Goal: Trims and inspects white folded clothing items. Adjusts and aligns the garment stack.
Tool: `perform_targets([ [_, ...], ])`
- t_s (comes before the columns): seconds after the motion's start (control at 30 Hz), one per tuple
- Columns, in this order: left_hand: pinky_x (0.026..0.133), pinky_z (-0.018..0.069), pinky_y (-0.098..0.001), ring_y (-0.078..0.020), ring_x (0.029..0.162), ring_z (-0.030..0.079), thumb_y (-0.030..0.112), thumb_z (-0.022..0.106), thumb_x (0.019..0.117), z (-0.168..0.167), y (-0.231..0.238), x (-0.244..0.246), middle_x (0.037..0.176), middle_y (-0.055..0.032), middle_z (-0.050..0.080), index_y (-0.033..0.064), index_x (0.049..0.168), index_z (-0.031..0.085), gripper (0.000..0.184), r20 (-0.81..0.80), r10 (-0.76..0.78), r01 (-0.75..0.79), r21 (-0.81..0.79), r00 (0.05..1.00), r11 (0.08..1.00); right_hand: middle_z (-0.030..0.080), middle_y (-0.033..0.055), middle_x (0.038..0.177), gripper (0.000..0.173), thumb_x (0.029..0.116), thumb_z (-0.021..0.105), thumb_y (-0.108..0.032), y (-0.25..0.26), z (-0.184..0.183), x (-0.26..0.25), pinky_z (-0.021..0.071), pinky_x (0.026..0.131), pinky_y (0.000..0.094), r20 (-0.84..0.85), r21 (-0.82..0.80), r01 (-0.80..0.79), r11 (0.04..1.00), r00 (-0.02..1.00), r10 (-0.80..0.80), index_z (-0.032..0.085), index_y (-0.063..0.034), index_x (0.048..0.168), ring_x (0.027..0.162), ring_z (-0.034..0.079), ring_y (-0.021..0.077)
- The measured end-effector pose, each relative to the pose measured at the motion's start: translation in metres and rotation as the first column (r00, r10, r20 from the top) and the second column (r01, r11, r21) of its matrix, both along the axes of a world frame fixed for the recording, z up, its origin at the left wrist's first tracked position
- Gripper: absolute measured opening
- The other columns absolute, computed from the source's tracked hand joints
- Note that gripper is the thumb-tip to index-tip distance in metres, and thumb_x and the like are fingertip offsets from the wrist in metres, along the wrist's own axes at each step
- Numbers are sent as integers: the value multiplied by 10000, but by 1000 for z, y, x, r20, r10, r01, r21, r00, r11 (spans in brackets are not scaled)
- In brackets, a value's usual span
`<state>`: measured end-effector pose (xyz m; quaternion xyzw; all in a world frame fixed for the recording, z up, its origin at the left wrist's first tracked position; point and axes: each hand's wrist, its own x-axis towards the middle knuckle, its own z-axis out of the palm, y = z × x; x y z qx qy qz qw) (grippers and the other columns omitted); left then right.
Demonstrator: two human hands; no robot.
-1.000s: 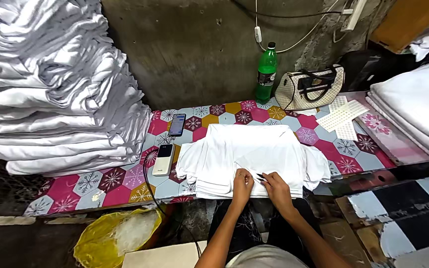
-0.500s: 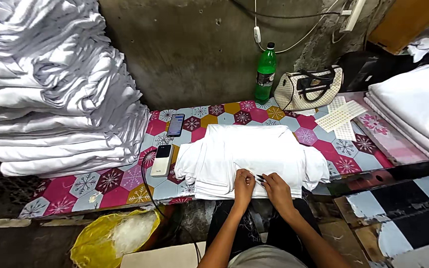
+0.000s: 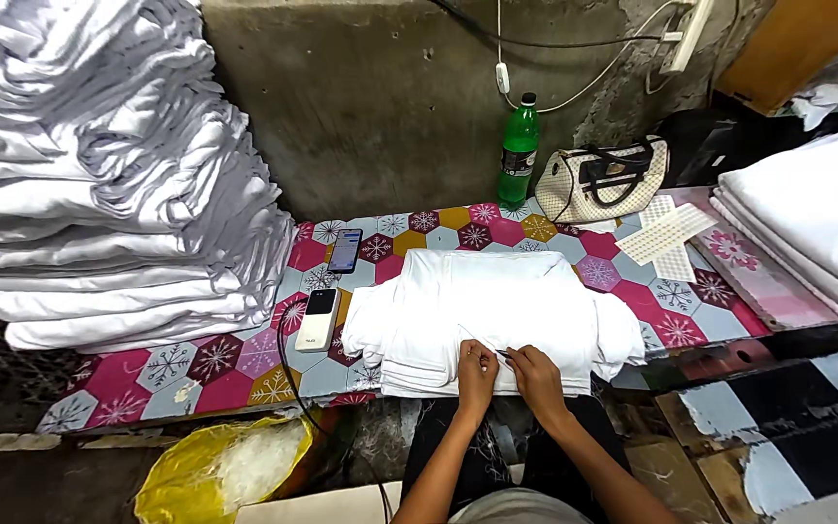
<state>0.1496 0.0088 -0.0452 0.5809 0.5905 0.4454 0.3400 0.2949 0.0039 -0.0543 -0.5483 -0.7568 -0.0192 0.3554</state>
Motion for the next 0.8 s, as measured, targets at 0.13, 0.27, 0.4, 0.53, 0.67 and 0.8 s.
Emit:
perform_targets([
  [0.13,793,574,-374,-244,829,675,33,605,936,20,-6,-15,1020,-206,664,-89,1040,665,171,-102,10,-22,-120,995,993,706,179,974,228,921,691,-124,3,16,-5,615,713,465,-123,-154,-24,988,992,5,745,15,1094,828,724,319],
  [0.27,905,570,-449,-305,947,708,50,519,1005,37,4,-25,1165,-227,692,-101,1455,474,477,-103,21,-43,-218,994,975,695,209,1088,428,895,760,-291,16,26,-30,583,665,540,-73,-356,-4,935,997,-23,693,10,1193,857,721,368],
  [0.4,975,542,-436,-305,1060,697,3,498,980,43,17,-26,1351,-220,634,-64,1503,437,530,-77,10,-24,-186,997,982,712,212,1031,226,893,722,-128,26,15,-38,576,598,544,-51,-299,-5,954,999,-11,729,18,1066,741,721,372],
  [0.53,970,561,-404,-279,1191,664,-55,570,914,42,15,-17,1561,-212,452,-17,1590,286,735,122,-72,93,-180,990,979,725,205,1055,179,955,665,-61,27,27,-27,562,875,557,-285,-494,-68,867,954,-88,744,36,1084,950,715,354],
  [0.67,916,605,-357,-251,1126,702,-58,719,867,36,3,6,1575,-256,401,-58,1573,266,838,470,-25,66,-71,882,995,687,55,774,96,949,678,-35,31,49,-15,492,616,248,-648,-616,-235,752,693,-315,742,25,987,630,577,66],
  [0.8,857,615,-372,-240,957,739,-102,731,834,25,-9,22,1221,-251,667,-124,1407,410,657,552,91,-44,-98,829,994,554,-19,649,124,1000,629,-54,32,66,-3,362,458,179,-718,-679,-433,592,562,-412,693,33,1061,482,425,12],
])
